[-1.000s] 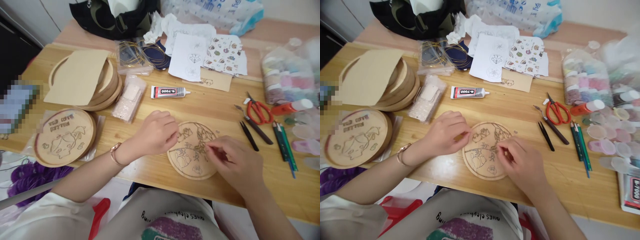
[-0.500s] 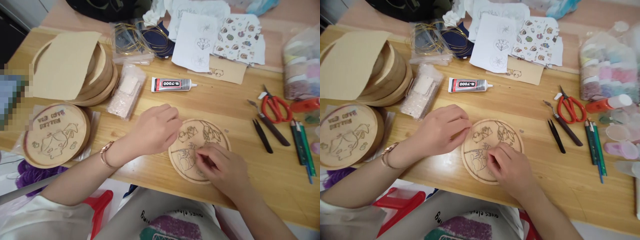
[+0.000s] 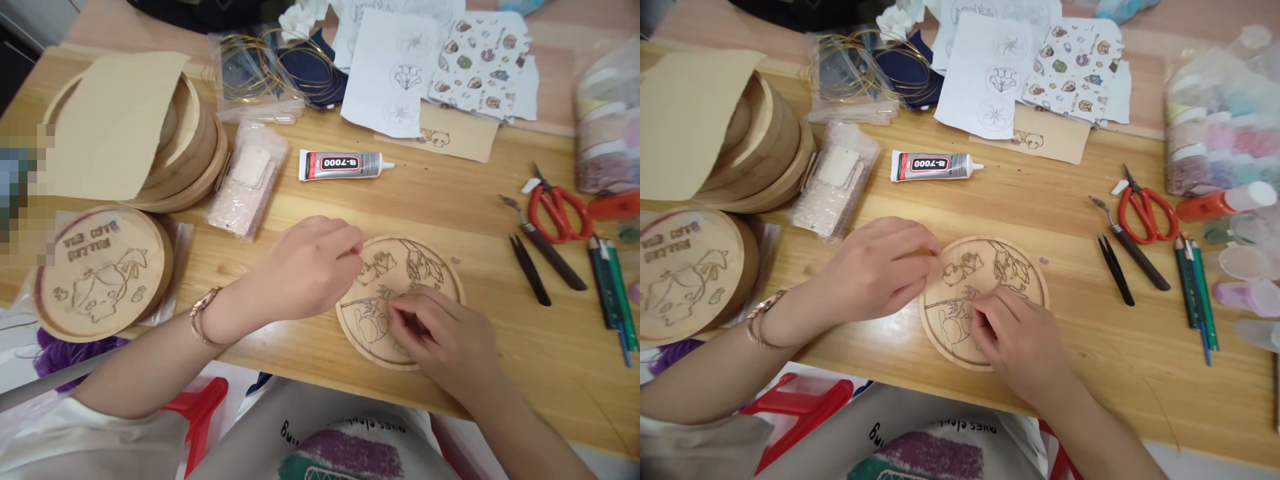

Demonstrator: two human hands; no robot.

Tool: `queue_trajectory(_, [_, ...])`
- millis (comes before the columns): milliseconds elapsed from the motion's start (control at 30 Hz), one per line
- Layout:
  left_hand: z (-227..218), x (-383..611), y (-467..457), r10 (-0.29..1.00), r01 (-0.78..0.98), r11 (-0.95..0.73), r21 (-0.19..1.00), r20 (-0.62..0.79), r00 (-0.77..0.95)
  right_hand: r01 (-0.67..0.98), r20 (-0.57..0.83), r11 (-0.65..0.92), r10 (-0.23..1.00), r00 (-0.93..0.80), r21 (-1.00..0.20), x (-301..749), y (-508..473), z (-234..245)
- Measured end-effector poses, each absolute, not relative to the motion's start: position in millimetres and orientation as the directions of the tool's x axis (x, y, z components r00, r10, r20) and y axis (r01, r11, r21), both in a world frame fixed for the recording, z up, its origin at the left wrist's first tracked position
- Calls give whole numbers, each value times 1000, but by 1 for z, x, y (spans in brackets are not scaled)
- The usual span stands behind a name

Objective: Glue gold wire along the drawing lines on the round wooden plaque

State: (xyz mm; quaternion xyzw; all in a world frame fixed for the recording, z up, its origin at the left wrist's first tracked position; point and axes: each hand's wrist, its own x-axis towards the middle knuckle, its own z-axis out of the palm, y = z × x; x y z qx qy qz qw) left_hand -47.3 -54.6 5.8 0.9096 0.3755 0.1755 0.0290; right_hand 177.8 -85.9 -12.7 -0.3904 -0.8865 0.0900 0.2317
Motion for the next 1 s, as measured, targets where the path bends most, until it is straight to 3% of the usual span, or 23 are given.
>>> queue_trajectory(1000, [5, -45, -55, 678, 653, -733, 189, 274, 682, 672, 337, 688, 723, -604, -272, 176, -86, -11])
